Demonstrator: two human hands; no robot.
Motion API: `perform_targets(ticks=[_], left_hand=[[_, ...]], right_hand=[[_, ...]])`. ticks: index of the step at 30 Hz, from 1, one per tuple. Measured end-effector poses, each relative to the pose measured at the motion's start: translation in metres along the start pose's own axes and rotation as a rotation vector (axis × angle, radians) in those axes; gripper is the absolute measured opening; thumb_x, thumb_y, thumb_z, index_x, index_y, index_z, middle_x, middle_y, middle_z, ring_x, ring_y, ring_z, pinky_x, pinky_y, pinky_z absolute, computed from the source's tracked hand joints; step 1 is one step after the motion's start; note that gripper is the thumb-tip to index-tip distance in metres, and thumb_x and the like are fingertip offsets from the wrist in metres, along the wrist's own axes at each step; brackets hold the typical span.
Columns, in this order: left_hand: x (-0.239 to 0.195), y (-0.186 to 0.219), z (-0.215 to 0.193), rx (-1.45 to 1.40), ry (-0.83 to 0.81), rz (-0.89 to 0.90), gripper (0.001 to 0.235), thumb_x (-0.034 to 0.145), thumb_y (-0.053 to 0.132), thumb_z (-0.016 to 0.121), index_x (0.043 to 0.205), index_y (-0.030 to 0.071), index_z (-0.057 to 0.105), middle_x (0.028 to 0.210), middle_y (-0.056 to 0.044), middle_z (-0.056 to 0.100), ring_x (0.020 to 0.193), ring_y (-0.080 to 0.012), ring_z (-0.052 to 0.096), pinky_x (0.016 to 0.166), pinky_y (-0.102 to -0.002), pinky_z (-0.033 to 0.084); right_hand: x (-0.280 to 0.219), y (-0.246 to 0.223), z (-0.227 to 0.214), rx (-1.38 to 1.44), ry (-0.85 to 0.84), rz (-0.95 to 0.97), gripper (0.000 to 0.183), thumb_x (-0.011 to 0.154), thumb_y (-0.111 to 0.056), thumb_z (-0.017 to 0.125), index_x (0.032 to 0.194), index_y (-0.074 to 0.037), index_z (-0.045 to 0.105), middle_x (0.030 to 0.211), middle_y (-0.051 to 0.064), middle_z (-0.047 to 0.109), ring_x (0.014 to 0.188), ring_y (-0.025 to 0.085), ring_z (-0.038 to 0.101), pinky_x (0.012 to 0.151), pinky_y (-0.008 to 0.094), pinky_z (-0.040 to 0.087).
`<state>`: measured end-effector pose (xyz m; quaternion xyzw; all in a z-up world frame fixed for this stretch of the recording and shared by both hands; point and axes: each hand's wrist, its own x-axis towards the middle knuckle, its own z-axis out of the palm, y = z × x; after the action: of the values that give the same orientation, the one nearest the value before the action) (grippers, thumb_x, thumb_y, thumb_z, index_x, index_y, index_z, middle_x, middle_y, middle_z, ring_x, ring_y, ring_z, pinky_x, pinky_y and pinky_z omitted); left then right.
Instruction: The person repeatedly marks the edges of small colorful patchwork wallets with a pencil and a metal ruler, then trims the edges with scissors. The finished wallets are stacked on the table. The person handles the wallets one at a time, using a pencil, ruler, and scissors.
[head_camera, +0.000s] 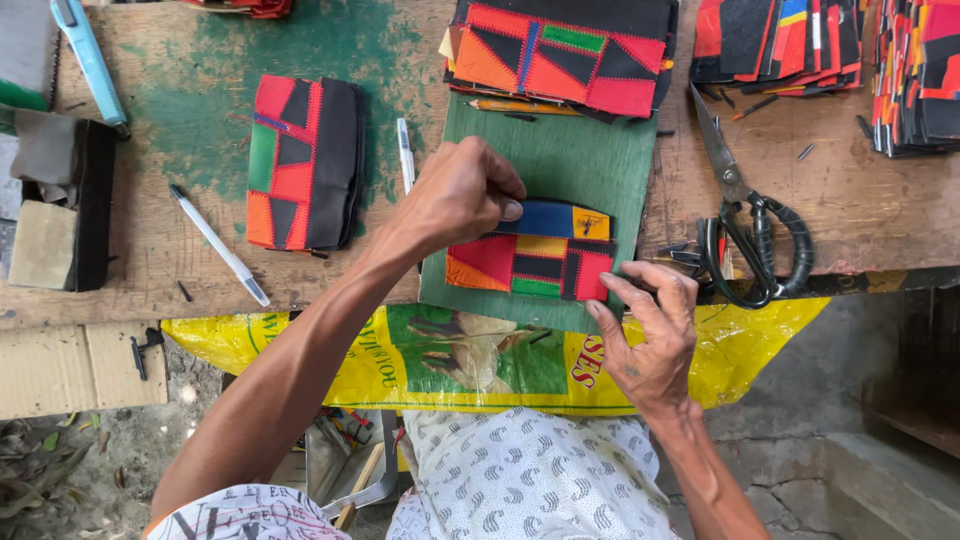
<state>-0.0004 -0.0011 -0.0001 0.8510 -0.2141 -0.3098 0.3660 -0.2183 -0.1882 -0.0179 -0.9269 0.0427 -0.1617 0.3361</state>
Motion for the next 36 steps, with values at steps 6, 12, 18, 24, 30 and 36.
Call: perform_targets(ticks=[6, 12, 18, 24, 30, 36], left_hand=[[0.002, 0.003, 0.001, 0.034, -0.01, 0.007, 0.025, 0.073, 0.008, 0.081, 0.098, 0.004, 0.08, 0.088, -0.018, 0.077, 0.079, -0.0271, 0.079, 0.076, -0.035, 0.061], [0.005, 0.003, 0.001, 0.048, -0.028, 0.023, 0.024, 0.073, 0.008, 0.08, 0.097, 0.003, 0.08, 0.087, -0.019, 0.077, 0.079, -0.0279, 0.078, 0.075, -0.036, 0.06], [0.005, 0.002, 0.001, 0.047, -0.033, 0.028, 0.023, 0.075, 0.01, 0.08, 0.096, 0.003, 0.079, 0.087, -0.019, 0.077, 0.078, -0.0278, 0.078, 0.075, -0.036, 0.061], [0.006, 0.003, 0.001, 0.054, -0.023, 0.024, 0.024, 0.073, 0.009, 0.08, 0.096, 0.003, 0.08, 0.086, -0.019, 0.076, 0.078, -0.0279, 0.078, 0.075, -0.037, 0.06], [0.006, 0.004, 0.0, 0.063, -0.025, 0.035, 0.022, 0.074, 0.01, 0.08, 0.095, 0.004, 0.08, 0.086, -0.019, 0.076, 0.079, -0.029, 0.078, 0.075, -0.037, 0.06], [0.007, 0.002, 0.002, 0.071, -0.03, 0.036, 0.022, 0.074, 0.009, 0.08, 0.095, 0.003, 0.08, 0.086, -0.019, 0.076, 0.079, -0.029, 0.077, 0.075, -0.037, 0.06]], right_hand=[[-0.007, -0.029, 0.011, 0.008, 0.017, -0.104, 0.025, 0.089, 0.003, 0.077, 0.114, -0.001, 0.073, 0.117, 0.011, 0.067, 0.115, 0.03, 0.061, 0.1, 0.04, 0.051], [0.003, -0.041, 0.029, -0.054, -0.088, -0.103, 0.045, 0.095, -0.009, 0.071, 0.137, 0.001, 0.061, 0.141, 0.018, 0.056, 0.131, 0.038, 0.049, 0.111, 0.049, 0.04], [0.009, -0.037, 0.037, -0.158, -0.163, -0.089, 0.055, 0.099, -0.024, 0.067, 0.147, -0.003, 0.053, 0.154, 0.019, 0.044, 0.144, 0.04, 0.038, 0.115, 0.054, 0.029], [0.006, -0.033, 0.04, -0.154, -0.166, -0.073, 0.055, 0.098, -0.025, 0.067, 0.147, -0.004, 0.053, 0.153, 0.02, 0.044, 0.145, 0.04, 0.037, 0.113, 0.055, 0.03], [0.006, -0.034, 0.041, -0.169, -0.164, -0.076, 0.054, 0.097, -0.025, 0.068, 0.146, -0.005, 0.054, 0.153, 0.02, 0.045, 0.145, 0.041, 0.038, 0.112, 0.056, 0.03], [0.008, -0.035, 0.04, -0.226, -0.191, -0.081, 0.058, 0.099, -0.03, 0.067, 0.149, -0.005, 0.051, 0.153, 0.019, 0.045, 0.146, 0.04, 0.038, 0.109, 0.058, 0.031]])
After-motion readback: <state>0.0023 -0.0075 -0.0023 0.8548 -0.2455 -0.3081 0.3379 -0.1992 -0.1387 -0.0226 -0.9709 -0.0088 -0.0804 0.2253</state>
